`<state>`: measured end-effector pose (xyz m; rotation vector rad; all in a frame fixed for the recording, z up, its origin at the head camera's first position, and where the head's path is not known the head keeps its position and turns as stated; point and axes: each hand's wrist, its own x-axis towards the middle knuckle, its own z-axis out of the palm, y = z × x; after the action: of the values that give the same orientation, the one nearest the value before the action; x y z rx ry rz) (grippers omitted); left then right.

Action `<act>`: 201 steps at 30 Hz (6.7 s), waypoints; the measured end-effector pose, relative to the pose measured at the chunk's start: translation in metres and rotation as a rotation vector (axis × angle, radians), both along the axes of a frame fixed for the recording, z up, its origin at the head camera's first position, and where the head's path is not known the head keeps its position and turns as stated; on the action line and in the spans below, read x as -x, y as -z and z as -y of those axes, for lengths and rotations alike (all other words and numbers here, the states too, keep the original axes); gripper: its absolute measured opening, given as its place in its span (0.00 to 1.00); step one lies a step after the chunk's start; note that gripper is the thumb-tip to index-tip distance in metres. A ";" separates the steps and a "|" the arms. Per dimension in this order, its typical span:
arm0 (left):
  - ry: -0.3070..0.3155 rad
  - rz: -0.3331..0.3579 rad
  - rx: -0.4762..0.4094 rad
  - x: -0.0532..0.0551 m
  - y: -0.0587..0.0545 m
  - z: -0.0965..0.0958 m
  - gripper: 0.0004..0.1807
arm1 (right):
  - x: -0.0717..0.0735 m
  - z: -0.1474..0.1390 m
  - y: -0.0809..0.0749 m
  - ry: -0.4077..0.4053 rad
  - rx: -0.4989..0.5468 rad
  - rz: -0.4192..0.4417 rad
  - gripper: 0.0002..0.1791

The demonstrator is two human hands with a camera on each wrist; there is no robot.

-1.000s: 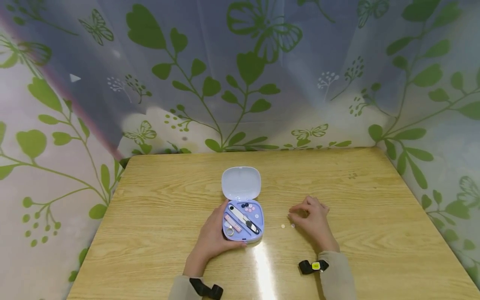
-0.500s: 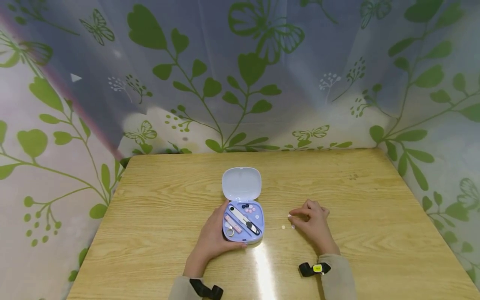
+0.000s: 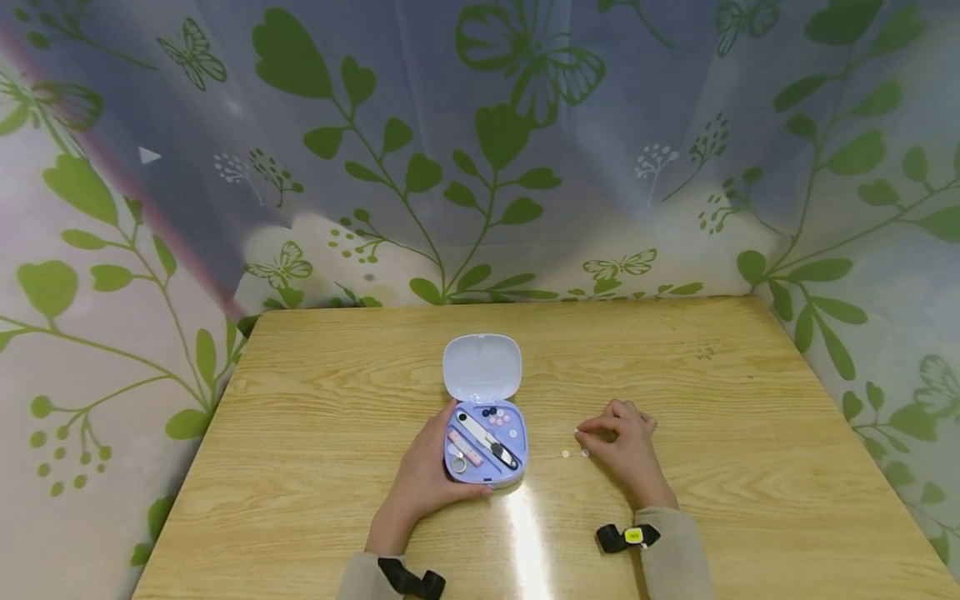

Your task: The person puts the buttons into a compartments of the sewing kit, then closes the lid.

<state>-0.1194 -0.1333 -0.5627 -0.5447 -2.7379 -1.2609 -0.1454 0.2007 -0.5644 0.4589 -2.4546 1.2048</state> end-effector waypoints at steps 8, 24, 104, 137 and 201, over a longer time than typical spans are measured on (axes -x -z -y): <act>-0.001 0.016 0.000 0.000 0.002 0.000 0.76 | -0.001 0.000 0.000 0.003 -0.001 -0.002 0.08; 0.000 0.034 -0.001 0.001 0.001 0.000 0.75 | 0.002 0.001 -0.006 0.002 0.010 0.018 0.08; -0.002 0.037 0.017 -0.001 0.000 0.000 0.75 | 0.014 0.103 -0.040 -0.135 -0.105 0.038 0.06; -0.005 0.016 0.025 -0.002 0.001 0.000 0.75 | 0.017 0.109 -0.040 -0.164 -0.100 0.071 0.05; -0.008 0.038 0.013 -0.001 0.002 0.000 0.75 | 0.005 -0.028 -0.021 0.130 0.048 0.107 0.06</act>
<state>-0.1187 -0.1337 -0.5643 -0.5157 -2.7783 -1.2651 -0.1499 0.2282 -0.5431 0.2233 -2.4947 1.2604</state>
